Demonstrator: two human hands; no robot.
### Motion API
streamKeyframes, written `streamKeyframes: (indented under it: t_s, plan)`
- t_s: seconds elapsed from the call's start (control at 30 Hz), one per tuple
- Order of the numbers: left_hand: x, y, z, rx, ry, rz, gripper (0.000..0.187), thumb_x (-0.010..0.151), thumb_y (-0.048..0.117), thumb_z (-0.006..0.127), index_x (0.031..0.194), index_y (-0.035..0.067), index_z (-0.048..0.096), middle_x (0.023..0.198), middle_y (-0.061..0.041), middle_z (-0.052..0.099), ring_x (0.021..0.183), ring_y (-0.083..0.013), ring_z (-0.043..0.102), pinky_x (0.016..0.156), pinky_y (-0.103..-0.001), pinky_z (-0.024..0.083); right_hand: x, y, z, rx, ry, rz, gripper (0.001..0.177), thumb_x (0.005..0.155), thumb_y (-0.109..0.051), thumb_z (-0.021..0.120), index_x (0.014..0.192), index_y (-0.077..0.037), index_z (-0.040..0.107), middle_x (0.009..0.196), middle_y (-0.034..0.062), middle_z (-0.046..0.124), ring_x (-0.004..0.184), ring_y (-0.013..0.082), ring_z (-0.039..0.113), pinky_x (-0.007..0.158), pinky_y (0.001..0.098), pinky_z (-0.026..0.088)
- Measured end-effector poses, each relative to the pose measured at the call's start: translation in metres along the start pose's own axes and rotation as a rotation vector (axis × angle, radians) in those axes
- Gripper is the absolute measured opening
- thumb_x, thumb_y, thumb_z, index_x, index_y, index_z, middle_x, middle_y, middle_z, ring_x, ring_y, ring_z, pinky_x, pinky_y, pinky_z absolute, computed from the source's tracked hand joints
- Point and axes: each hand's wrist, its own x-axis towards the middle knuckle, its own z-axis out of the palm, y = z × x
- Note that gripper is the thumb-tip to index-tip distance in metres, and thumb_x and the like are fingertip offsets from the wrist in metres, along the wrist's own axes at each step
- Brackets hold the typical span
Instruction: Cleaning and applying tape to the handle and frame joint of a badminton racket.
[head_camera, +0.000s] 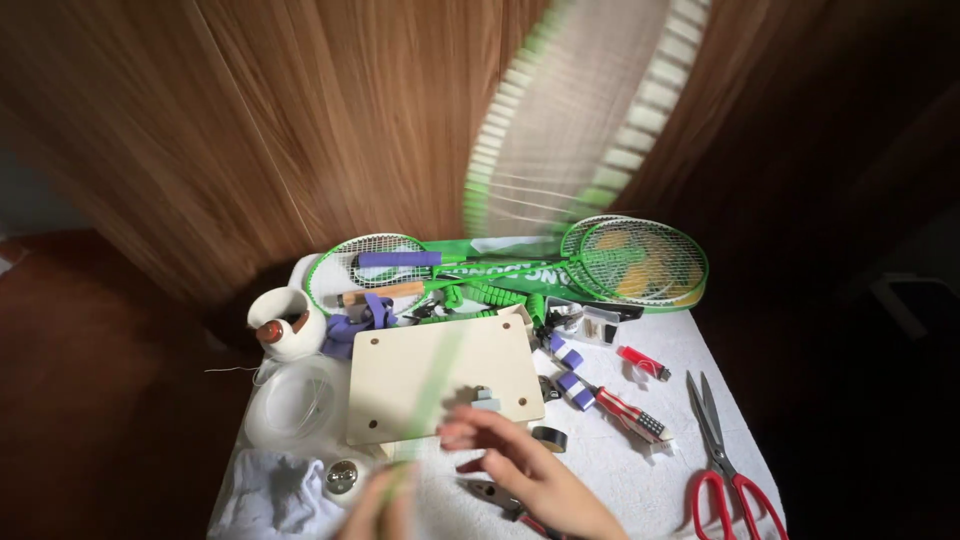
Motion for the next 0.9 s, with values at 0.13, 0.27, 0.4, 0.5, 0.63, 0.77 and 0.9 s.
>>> streamKeyframes:
  t_s: [0.13, 0.27, 0.4, 0.5, 0.63, 0.77, 0.9]
  plan:
    - [0.037, 0.141, 0.030, 0.127, -0.388, -0.142, 0.067, 0.077, 0.012, 0.077, 0.140, 0.014, 0.057, 0.112, -0.009, 0.074, 0.091, -0.0219, 0.075, 0.078, -0.037, 0.060, -0.020, 0.024, -0.003, 0.070, 0.420, -0.006, 0.049, 0.100, -0.022, 0.050, 0.145, -0.004, 0.044, 0.122, 0.0133, 0.073, 0.117, 0.0221, 0.071, 0.103, 0.0391, 0.054]
    - [0.023, 0.171, 0.043, 0.108, -0.267, 0.248, 0.071, 0.075, 0.014, 0.081, 0.140, 0.004, 0.053, 0.100, -0.014, 0.073, 0.086, -0.0289, 0.073, 0.077, -0.046, 0.056, -0.044, 0.048, -0.036, 0.105, 0.568, -0.035, 0.047, 0.099, -0.013, 0.055, 0.144, -0.001, 0.046, 0.107, 0.0187, 0.073, 0.099, 0.0278, 0.074, 0.094, 0.0438, 0.056]
    - [0.006, 0.160, 0.029, -0.133, -0.434, -0.006, 0.064, 0.083, 0.020, 0.084, 0.138, 0.009, 0.053, 0.097, -0.014, 0.075, 0.084, -0.0293, 0.078, 0.076, -0.043, 0.062, -0.058, 0.027, -0.055, 0.073, 0.722, -0.235, 0.048, 0.104, -0.012, 0.054, 0.149, 0.002, 0.048, 0.103, 0.0171, 0.068, 0.093, 0.0280, 0.071, 0.093, 0.0445, 0.056]
    - [0.008, 0.174, 0.018, -0.031, -0.386, -0.124, 0.036, 0.081, 0.027, 0.088, 0.107, 0.010, 0.071, 0.084, -0.014, 0.080, 0.082, -0.0279, 0.082, 0.073, -0.040, 0.065, -0.052, 0.005, -0.050, 0.076, 0.767, -0.256, 0.052, 0.103, -0.013, 0.052, 0.153, -0.002, 0.044, 0.105, 0.0138, 0.066, 0.098, 0.0249, 0.068, 0.095, 0.0447, 0.057]
    - [0.012, 0.241, 0.017, 0.213, 0.138, -0.426, 0.037, 0.060, 0.036, 0.100, 0.077, 0.010, 0.080, 0.077, -0.021, 0.075, 0.070, -0.0314, 0.077, 0.062, -0.043, 0.059, -0.030, 0.004, -0.032, 0.119, 0.658, -0.140, 0.054, 0.098, -0.024, 0.047, 0.150, -0.009, 0.040, 0.114, 0.0087, 0.070, 0.103, 0.0238, 0.069, 0.093, 0.0393, 0.054]
    - [0.051, 0.225, -0.030, -0.216, -0.311, -0.249, 0.021, 0.083, 0.024, 0.080, 0.091, 0.005, 0.077, 0.076, -0.015, 0.080, 0.079, -0.0169, 0.085, 0.066, -0.034, 0.062, -0.010, 0.095, -0.016, 0.133, 0.687, 0.073, 0.041, 0.105, -0.030, 0.047, 0.132, 0.000, 0.055, 0.100, 0.0153, 0.072, 0.099, 0.0244, 0.070, 0.093, 0.0376, 0.057]
    - [0.060, 0.243, -0.057, -0.202, -0.210, -0.260, 0.023, 0.085, 0.024, 0.078, 0.095, 0.003, 0.076, 0.073, -0.011, 0.081, 0.072, -0.0135, 0.084, 0.062, -0.030, 0.062, 0.029, 0.150, 0.046, -0.280, 0.246, -0.030, 0.028, 0.096, -0.017, 0.058, 0.119, -0.006, 0.069, 0.110, 0.0081, 0.071, 0.100, 0.0211, 0.069, 0.083, 0.0314, 0.056]
